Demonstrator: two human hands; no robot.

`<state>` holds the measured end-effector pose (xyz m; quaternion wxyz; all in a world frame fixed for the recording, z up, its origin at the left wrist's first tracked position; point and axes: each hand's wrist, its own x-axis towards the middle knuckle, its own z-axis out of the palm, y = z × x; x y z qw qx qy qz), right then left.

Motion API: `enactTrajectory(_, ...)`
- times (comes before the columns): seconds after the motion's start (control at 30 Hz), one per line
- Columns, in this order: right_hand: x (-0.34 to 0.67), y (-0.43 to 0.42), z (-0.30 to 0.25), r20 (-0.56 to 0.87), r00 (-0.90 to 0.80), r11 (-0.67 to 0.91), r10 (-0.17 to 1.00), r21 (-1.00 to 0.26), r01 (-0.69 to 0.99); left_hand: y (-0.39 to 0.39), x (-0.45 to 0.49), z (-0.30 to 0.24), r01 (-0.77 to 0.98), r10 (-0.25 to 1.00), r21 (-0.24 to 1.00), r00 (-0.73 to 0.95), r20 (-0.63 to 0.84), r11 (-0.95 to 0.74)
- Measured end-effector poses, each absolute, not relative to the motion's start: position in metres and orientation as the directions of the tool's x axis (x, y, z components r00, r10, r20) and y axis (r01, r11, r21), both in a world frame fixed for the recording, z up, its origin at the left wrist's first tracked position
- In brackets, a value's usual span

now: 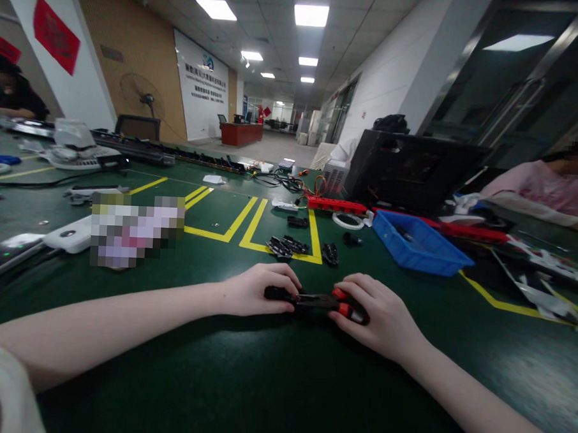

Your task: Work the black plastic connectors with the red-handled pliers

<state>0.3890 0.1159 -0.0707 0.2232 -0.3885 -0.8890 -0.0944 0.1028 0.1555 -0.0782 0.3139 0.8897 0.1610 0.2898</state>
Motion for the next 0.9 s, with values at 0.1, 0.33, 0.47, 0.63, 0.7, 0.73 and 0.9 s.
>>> enactTrajectory(0.1, 0.3895, 0.1165, -0.0711, 0.476, -0.594, 0.683, 0.649, -0.019, 0.731, 0.1543, 0.1029, -0.0769, 0.105, 0.471, 0.653, 0.778, 0.416, -0.75)
enactTrajectory(0.33, 0.3896, 0.1171, -0.0723, 0.499, -0.597, 0.694, 0.628, -0.013, 0.72, 0.152, 0.1026, -0.0762, 0.11, 0.465, 0.644, 0.783, 0.413, -0.757)
enactTrajectory(0.47, 0.3887, 0.1154, -0.0707, 0.492, -0.604, 0.695, 0.627, -0.001, 0.719, 0.1522, 0.1022, -0.0761, 0.114, 0.463, 0.646, 0.79, 0.401, -0.754)
enactTrajectory(0.63, 0.3872, 0.1137, -0.0689, 0.467, -0.605, 0.687, 0.645, -0.006, 0.727, 0.1531, 0.1021, -0.0769, 0.106, 0.453, 0.645, 0.796, 0.401, -0.757)
enactTrajectory(0.7, 0.3872, 0.1134, -0.0691, 0.454, -0.609, 0.687, 0.651, -0.009, 0.727, 0.1533, 0.102, -0.0774, 0.106, 0.451, 0.643, 0.797, 0.401, -0.759)
enactTrajectory(0.73, 0.3873, 0.1133, -0.0694, 0.451, -0.61, 0.685, 0.652, -0.007, 0.728, 0.1533, 0.102, -0.0777, 0.106, 0.451, 0.641, 0.796, 0.404, -0.76)
enactTrajectory(0.9, 0.3874, 0.113, -0.0711, 0.456, -0.609, 0.675, 0.648, 0.027, 0.738, 0.1532, 0.1022, -0.0789, 0.121, 0.461, 0.632, 0.789, 0.407, -0.765)
